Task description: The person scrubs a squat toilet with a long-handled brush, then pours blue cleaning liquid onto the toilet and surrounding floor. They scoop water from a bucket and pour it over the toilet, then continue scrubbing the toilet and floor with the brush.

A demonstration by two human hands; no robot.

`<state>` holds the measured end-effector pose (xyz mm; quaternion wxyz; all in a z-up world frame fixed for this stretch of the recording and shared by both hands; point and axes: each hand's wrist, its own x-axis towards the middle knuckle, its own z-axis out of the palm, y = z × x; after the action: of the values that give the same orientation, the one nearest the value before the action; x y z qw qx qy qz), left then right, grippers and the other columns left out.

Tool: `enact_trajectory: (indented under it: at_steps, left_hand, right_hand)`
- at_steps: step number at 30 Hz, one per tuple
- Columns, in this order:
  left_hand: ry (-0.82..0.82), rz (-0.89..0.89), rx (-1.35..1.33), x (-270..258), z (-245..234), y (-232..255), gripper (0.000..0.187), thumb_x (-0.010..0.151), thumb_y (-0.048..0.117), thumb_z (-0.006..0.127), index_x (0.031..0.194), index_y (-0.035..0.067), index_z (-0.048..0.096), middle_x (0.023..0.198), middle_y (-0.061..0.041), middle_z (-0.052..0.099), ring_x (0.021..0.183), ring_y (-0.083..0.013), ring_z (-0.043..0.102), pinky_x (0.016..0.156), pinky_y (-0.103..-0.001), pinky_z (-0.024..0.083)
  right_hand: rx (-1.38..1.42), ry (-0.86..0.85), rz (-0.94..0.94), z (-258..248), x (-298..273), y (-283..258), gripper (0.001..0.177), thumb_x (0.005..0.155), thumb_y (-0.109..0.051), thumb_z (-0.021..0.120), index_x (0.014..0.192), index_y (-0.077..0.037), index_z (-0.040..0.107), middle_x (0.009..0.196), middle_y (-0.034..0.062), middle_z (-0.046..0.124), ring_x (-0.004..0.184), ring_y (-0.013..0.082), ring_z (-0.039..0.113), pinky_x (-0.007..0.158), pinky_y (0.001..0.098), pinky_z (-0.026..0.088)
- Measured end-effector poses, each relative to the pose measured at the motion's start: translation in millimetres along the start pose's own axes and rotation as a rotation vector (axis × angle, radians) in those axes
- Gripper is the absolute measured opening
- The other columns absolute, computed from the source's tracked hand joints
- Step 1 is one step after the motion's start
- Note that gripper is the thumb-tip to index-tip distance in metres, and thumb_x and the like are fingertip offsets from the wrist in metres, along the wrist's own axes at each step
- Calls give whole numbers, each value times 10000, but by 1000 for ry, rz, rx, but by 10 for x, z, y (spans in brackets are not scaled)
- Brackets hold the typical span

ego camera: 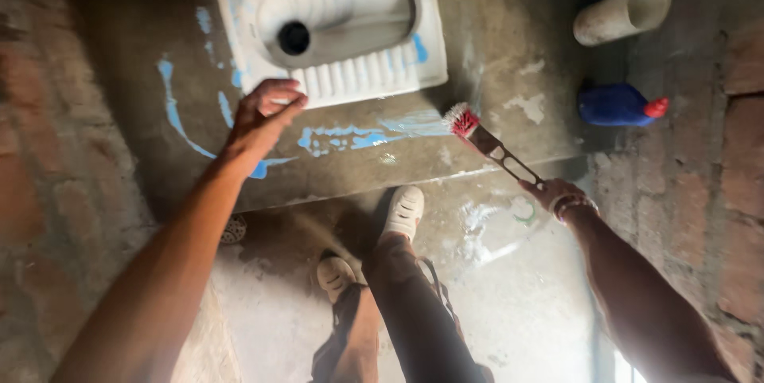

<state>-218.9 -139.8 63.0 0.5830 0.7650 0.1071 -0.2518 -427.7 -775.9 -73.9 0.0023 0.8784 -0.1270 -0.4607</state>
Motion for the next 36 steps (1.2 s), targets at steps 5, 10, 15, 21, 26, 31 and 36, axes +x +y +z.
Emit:
enact_trajectory:
  at_steps: [5, 10, 15, 21, 26, 31, 36]
  left_hand:
    - [12, 54, -99, -269, -62, -418, 419, 926, 285, 774, 1258, 71, 636, 1139, -63, 724, 985, -165, 698, 804, -316, 568]
    - [49, -100, -199, -676, 294, -812, 404, 918, 294, 745, 1239, 70, 646, 1113, -66, 734, 929, -177, 691, 751, -324, 546]
    - [-42, -186, -197, -993, 612, -880, 398, 931, 322, 719, 1232, 72, 645, 1099, -48, 736, 931, -150, 713, 766, -296, 570]
    - [81, -174, -300, -845, 1175, -1040, 386, 937, 297, 724, 1227, 51, 652, 1057, -86, 747, 893, -163, 710, 728, -297, 567]
    - [-23, -344, -297, -614, 2141, -894, 416, 906, 353, 737, 1198, 66, 667, 1027, -94, 755, 875, -170, 715, 685, -311, 573]
    - [-61, -556, -107, -567, 2756, -690, 636, 836, 459, 752, 1278, 87, 488, 1206, -157, 655, 902, -297, 712, 646, -468, 646]
    - [-386, -1004, -451, -932, 2657, -517, 614, 892, 639, 465, 1151, 91, 561, 1103, -127, 652, 884, -363, 704, 623, -498, 634]
  right_hand:
    - [-42, -168, -158, 570, 200, -890, 426, 1119, -373, 336, 1514, -384, 495, 1222, 146, 727, 1020, 302, 756, 911, 434, 590]
    - [77, -88, -321, 715, -183, -2390, 430, 999, -450, 361, 1349, -266, 528, 1264, 195, 662, 1070, 366, 703, 949, 460, 546]
    - [231, -57, -187, 133, -393, -2141, 792, 925, -762, 452, 1069, -51, 769, 1037, 261, 765, 999, 387, 758, 882, 487, 587]
    - [70, -52, 80, -50, 63, -681, 742, 938, -712, 430, 1231, -83, 693, 1014, 226, 773, 968, 373, 743, 856, 481, 577]
    - [-666, -62, -540, 369, 154, -540, 706, 1022, -117, 383, 1689, -128, 151, 1016, 213, 732, 822, 305, 761, 651, 449, 579]
    - [1070, -489, 241, 308, -151, -1633, 478, 1018, -483, 549, 1147, -32, 458, 669, 112, 497, 556, 266, 506, 518, 407, 449]
    - [1731, -560, 255, 712, 2, -2412, 340, 1038, -413, 649, 1017, -80, 582, 727, 68, 605, 570, 203, 582, 544, 370, 534]
